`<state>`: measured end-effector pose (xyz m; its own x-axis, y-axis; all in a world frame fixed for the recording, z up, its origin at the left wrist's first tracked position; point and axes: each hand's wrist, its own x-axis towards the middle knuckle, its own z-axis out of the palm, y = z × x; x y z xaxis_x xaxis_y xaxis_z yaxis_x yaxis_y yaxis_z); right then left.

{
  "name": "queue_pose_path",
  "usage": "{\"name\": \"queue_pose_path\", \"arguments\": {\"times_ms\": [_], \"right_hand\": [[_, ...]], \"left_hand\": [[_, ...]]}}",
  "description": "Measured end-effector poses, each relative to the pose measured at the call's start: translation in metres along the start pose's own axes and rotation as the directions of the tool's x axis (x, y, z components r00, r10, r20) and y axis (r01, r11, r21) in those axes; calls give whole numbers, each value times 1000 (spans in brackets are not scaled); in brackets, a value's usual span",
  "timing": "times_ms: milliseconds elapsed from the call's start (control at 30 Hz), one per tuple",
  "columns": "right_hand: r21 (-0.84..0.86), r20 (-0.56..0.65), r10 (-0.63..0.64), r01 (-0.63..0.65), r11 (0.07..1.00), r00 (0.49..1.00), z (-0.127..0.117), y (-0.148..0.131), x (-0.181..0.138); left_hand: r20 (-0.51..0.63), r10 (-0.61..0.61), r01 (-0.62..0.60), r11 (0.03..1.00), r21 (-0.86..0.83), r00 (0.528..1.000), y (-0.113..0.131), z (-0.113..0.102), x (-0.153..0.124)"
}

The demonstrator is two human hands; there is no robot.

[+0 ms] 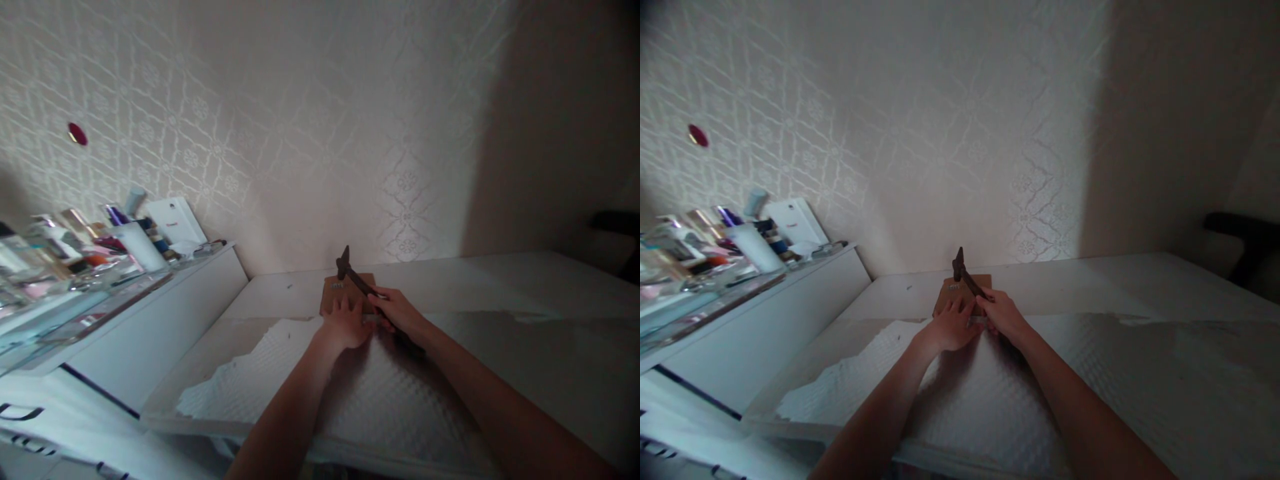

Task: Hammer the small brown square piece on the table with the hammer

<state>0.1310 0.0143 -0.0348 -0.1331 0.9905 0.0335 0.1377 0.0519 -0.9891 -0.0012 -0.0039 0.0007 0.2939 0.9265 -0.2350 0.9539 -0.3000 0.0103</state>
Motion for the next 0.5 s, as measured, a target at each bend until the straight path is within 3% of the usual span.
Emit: {"name": "queue_pose_path", "arguments": {"times_ms": [500], "right_hand": [[-12, 13, -6, 6, 1000, 1000, 0, -2, -2]], "left_hand": [[-22, 3, -3, 1000, -5, 1000, 1, 1, 0]]}}
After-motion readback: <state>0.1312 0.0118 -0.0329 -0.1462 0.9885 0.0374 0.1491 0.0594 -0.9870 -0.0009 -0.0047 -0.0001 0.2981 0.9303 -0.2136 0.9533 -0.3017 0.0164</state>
